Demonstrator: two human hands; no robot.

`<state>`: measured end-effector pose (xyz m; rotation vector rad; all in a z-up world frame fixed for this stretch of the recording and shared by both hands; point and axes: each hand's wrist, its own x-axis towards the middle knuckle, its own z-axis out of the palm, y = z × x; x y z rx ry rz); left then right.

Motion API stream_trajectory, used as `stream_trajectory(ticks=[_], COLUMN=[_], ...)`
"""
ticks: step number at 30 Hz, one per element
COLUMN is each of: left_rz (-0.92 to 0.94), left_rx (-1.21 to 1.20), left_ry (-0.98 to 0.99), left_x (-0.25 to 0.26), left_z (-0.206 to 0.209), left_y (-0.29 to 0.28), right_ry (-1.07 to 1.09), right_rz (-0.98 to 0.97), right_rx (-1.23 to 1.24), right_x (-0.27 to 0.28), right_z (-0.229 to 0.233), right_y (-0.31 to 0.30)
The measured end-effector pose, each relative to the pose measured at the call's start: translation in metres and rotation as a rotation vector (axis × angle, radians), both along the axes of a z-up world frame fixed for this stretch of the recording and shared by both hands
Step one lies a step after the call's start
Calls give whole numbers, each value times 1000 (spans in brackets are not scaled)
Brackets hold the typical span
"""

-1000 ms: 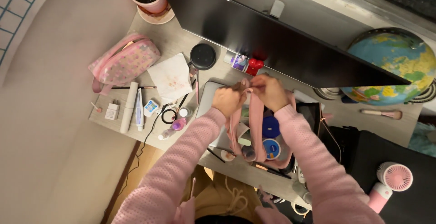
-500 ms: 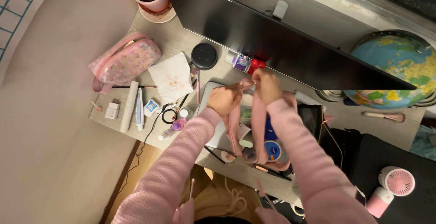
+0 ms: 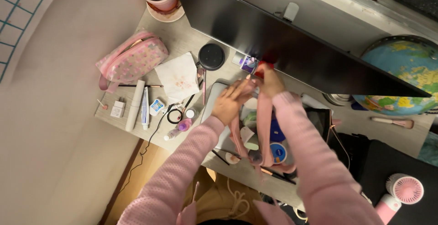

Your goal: The person stands at a desk and packs personal care items into a pink tote bag, picking up bottles, tubes, a hair brush and a hair clip one at a time and placing them inside. They briefly handle a small packet, then open a desk drawer and place an item inside.

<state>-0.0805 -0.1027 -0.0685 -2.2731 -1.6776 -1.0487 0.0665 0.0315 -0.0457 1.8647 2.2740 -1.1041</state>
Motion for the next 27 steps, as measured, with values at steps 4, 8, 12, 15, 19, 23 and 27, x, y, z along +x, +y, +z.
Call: stream_trajectory(ticks=[4, 8, 12, 15, 19, 23, 27], left_rz=[27, -72, -105, -76, -84, -79, -117], left_rx=[-159, -435, -487, -569, -563, -470, -255], left_ry=[141, 108, 101, 229, 223, 251, 438], left_x=[7, 19, 3, -11, -10, 25, 51], left_z=[22, -2, 30, 12, 13, 47, 17], left_y=[-3, 8, -1, 1, 0, 1, 0], right_ry=[236, 100, 308, 478, 509, 326, 253], right_rz=[247, 388, 251, 276, 264, 311, 335], right_rx=[146, 455, 441, 465, 354, 531, 566], right_x=[26, 65, 98, 103, 110, 87, 72], right_z=[46, 26, 7, 3, -17, -10, 15], right_y=[-47, -67, -72, -69, -63, -73, -84])
